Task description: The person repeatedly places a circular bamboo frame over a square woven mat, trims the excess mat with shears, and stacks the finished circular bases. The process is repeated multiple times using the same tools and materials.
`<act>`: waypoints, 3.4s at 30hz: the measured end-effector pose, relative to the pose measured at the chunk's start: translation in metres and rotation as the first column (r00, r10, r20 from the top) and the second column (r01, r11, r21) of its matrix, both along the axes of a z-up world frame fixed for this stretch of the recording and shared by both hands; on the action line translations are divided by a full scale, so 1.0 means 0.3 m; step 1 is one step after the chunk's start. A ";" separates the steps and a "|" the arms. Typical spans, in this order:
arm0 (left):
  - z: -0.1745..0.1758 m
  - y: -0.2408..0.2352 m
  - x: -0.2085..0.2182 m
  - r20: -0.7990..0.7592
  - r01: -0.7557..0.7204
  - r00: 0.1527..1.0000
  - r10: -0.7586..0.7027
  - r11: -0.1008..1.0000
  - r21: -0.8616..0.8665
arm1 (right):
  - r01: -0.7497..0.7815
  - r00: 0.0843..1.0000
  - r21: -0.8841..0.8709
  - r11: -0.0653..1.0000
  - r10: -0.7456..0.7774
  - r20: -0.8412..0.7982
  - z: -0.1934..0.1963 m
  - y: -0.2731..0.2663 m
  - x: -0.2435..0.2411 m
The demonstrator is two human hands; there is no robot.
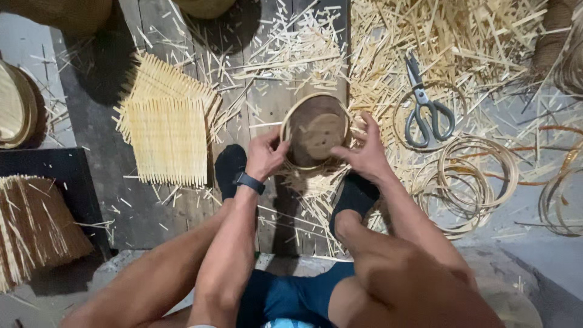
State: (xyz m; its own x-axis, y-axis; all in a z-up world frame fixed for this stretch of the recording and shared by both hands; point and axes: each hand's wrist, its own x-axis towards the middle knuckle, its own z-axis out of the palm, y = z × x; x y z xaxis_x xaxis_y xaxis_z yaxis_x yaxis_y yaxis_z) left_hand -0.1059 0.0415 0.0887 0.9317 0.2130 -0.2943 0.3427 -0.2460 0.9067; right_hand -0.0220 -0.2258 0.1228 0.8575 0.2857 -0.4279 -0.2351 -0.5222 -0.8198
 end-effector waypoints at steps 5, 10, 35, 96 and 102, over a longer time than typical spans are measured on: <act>0.140 -0.166 0.056 0.238 -0.086 0.966 0.101 0.994 -0.072 | 0.076 0.990 0.189 0.979 -0.096 0.098 0.016 0.129 0.019; 0.098 -0.253 0.035 0.200 -0.207 0.951 0.236 0.966 -0.154 | 0.484 0.832 0.412 0.772 -0.261 -0.489 -0.045 0.150 -0.028; -0.189 -0.197 0.057 0.202 0.159 0.862 -0.464 0.629 0.761 | 0.657 0.753 0.657 0.371 -0.280 -0.595 0.015 -0.197 -0.011; 0.093 -0.064 -0.073 0.259 0.344 0.692 -0.674 0.624 0.702 | 0.447 0.881 0.391 0.804 -0.323 -0.345 -0.098 0.049 0.029; 0.130 -0.003 -0.006 -0.099 0.547 0.826 -0.556 0.744 0.384 | 0.333 0.942 0.229 0.915 -0.314 -0.116 -0.214 0.050 0.060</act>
